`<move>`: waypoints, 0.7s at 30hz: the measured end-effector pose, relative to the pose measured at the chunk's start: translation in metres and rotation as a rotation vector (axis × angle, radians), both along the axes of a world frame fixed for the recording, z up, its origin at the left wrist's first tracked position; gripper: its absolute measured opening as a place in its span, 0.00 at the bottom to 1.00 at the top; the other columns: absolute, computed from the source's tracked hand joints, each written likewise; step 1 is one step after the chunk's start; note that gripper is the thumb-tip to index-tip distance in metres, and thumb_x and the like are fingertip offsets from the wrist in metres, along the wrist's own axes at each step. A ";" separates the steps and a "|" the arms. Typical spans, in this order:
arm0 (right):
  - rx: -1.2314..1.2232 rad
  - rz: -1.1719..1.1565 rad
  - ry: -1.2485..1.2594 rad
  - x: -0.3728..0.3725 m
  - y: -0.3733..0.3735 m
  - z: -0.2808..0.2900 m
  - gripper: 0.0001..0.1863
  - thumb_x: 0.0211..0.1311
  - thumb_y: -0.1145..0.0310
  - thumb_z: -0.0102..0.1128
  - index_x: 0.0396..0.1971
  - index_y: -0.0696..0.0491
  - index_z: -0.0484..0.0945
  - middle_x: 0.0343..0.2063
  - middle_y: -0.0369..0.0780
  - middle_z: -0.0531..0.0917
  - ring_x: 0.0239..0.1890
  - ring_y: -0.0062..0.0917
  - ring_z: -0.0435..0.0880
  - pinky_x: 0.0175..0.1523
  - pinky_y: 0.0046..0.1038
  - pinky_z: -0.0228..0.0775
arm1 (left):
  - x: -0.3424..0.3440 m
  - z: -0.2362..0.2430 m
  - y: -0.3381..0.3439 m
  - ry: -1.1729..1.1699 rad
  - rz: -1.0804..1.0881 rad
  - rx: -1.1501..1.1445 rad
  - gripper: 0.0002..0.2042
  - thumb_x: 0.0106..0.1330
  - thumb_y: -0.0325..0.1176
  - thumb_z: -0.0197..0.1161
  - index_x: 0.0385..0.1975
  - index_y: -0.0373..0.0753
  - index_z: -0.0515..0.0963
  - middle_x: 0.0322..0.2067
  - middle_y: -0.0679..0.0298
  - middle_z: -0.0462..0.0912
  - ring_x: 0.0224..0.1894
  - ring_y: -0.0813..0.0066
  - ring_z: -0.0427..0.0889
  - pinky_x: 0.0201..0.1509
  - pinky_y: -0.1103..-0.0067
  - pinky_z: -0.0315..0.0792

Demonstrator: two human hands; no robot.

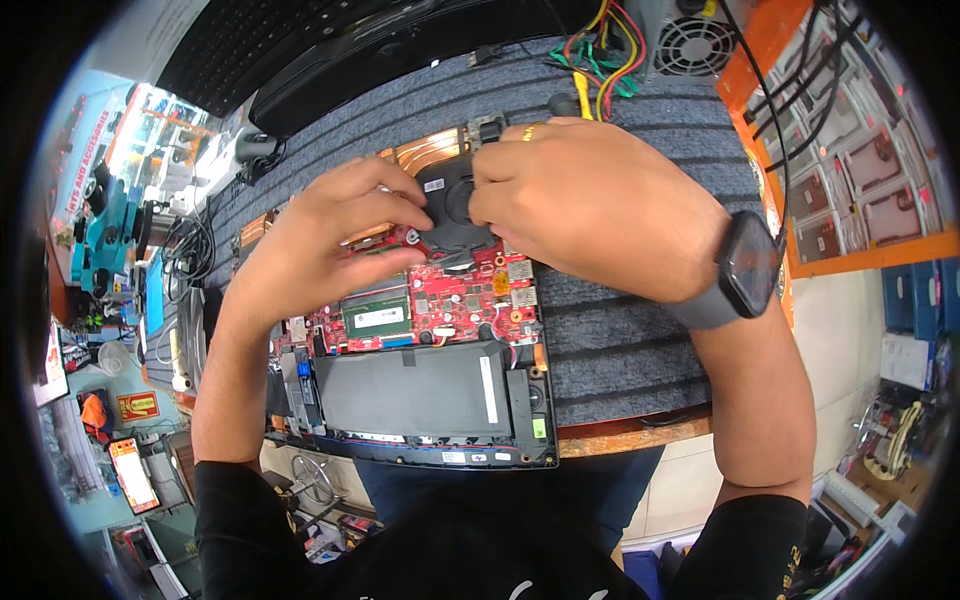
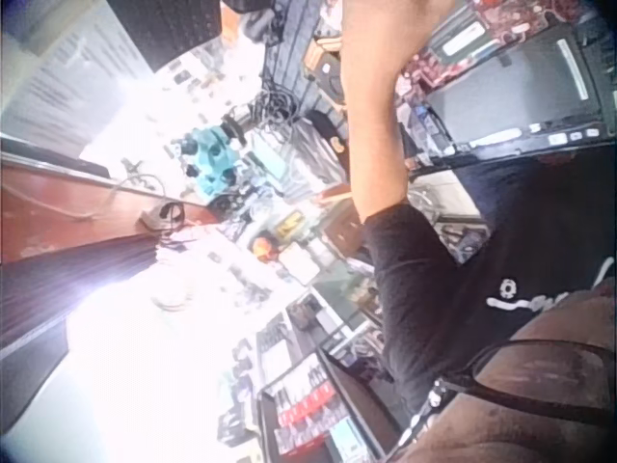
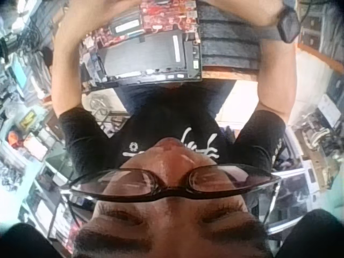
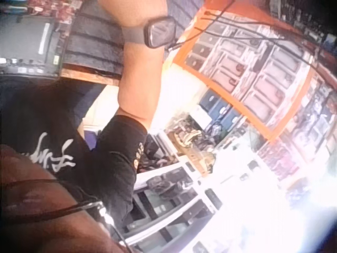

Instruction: The person uses a screwdriver to loosen and tighten screws on a laptop's internal cooling fan, removes the fan, and manipulates its electrical connector on the motherboard.

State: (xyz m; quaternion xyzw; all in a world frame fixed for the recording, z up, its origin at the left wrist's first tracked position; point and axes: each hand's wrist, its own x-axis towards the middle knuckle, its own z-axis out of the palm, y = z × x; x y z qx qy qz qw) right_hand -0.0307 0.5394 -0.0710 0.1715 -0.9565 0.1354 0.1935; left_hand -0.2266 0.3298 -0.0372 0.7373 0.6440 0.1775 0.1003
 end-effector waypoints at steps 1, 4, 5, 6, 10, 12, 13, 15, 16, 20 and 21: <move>0.017 -0.003 0.002 0.001 0.000 0.001 0.05 0.61 0.67 0.69 0.35 0.51 0.83 0.35 0.36 0.80 0.44 0.33 0.83 0.50 0.36 0.77 | 0.002 -0.001 0.001 0.017 -0.023 0.005 0.15 0.57 0.30 0.78 0.43 0.38 0.85 0.47 0.61 0.84 0.51 0.58 0.84 0.56 0.66 0.77; 0.068 -0.034 0.011 0.000 -0.002 0.003 0.05 0.60 0.68 0.69 0.33 0.51 0.83 0.34 0.35 0.80 0.44 0.31 0.83 0.49 0.34 0.77 | 0.002 -0.009 0.002 0.067 -0.061 0.039 0.14 0.57 0.33 0.78 0.41 0.39 0.84 0.46 0.63 0.84 0.51 0.59 0.84 0.57 0.64 0.76; 0.087 -0.028 -0.010 0.000 -0.002 0.005 0.06 0.58 0.69 0.71 0.34 0.51 0.84 0.36 0.34 0.82 0.44 0.31 0.84 0.49 0.35 0.77 | 0.002 -0.010 0.003 0.086 -0.070 0.049 0.14 0.57 0.34 0.78 0.40 0.39 0.84 0.46 0.63 0.84 0.51 0.59 0.84 0.57 0.64 0.76; 0.106 -0.024 -0.031 0.000 -0.001 0.008 0.08 0.56 0.69 0.72 0.36 0.52 0.85 0.38 0.34 0.84 0.45 0.31 0.84 0.49 0.35 0.78 | 0.002 -0.010 0.003 0.104 -0.080 0.058 0.14 0.57 0.34 0.78 0.40 0.40 0.84 0.46 0.64 0.84 0.50 0.60 0.84 0.57 0.64 0.76; 0.163 -0.018 -0.032 -0.001 -0.003 0.011 0.10 0.54 0.69 0.75 0.36 0.52 0.86 0.40 0.33 0.87 0.46 0.30 0.86 0.50 0.35 0.78 | 0.002 -0.007 0.001 0.190 -0.123 0.089 0.11 0.58 0.34 0.77 0.37 0.41 0.84 0.45 0.66 0.84 0.49 0.63 0.85 0.55 0.65 0.77; 0.159 -0.023 0.010 -0.002 -0.005 0.009 0.05 0.55 0.69 0.71 0.31 0.50 0.84 0.35 0.32 0.83 0.44 0.27 0.84 0.50 0.32 0.77 | 0.003 -0.008 0.000 0.222 -0.138 0.107 0.10 0.58 0.33 0.76 0.36 0.42 0.83 0.44 0.67 0.84 0.47 0.64 0.85 0.54 0.66 0.77; 0.157 -0.024 0.032 -0.002 -0.005 0.008 0.03 0.55 0.70 0.68 0.29 0.49 0.83 0.32 0.32 0.81 0.43 0.26 0.84 0.50 0.31 0.76 | 0.004 -0.008 -0.001 0.231 -0.163 0.111 0.09 0.58 0.33 0.76 0.35 0.42 0.83 0.44 0.67 0.84 0.47 0.65 0.85 0.54 0.66 0.77; 0.147 -0.021 0.038 -0.001 -0.005 0.008 0.03 0.55 0.70 0.68 0.29 0.49 0.83 0.32 0.32 0.81 0.43 0.26 0.84 0.51 0.31 0.76 | 0.004 -0.009 -0.003 0.249 -0.211 0.119 0.09 0.58 0.33 0.76 0.35 0.42 0.83 0.43 0.67 0.84 0.46 0.65 0.85 0.53 0.67 0.78; 0.144 -0.022 0.038 -0.001 -0.005 0.008 0.02 0.55 0.70 0.68 0.28 0.49 0.83 0.32 0.32 0.81 0.43 0.26 0.84 0.51 0.30 0.76 | 0.005 -0.009 -0.003 0.263 -0.210 0.124 0.09 0.58 0.34 0.76 0.35 0.41 0.83 0.43 0.66 0.84 0.46 0.65 0.85 0.53 0.67 0.77; 0.153 -0.029 0.034 -0.001 -0.005 0.008 0.03 0.54 0.71 0.68 0.28 0.49 0.83 0.32 0.32 0.81 0.43 0.26 0.84 0.51 0.31 0.76 | 0.014 -0.009 -0.008 0.250 -0.086 0.144 0.09 0.59 0.33 0.76 0.34 0.40 0.84 0.39 0.65 0.83 0.44 0.64 0.84 0.50 0.67 0.77; 0.162 -0.030 0.028 -0.001 -0.006 0.009 0.03 0.54 0.71 0.68 0.28 0.49 0.83 0.32 0.32 0.81 0.43 0.26 0.84 0.51 0.31 0.76 | 0.017 -0.009 -0.010 0.229 -0.026 0.149 0.09 0.59 0.33 0.76 0.34 0.39 0.84 0.38 0.64 0.83 0.44 0.63 0.84 0.49 0.67 0.77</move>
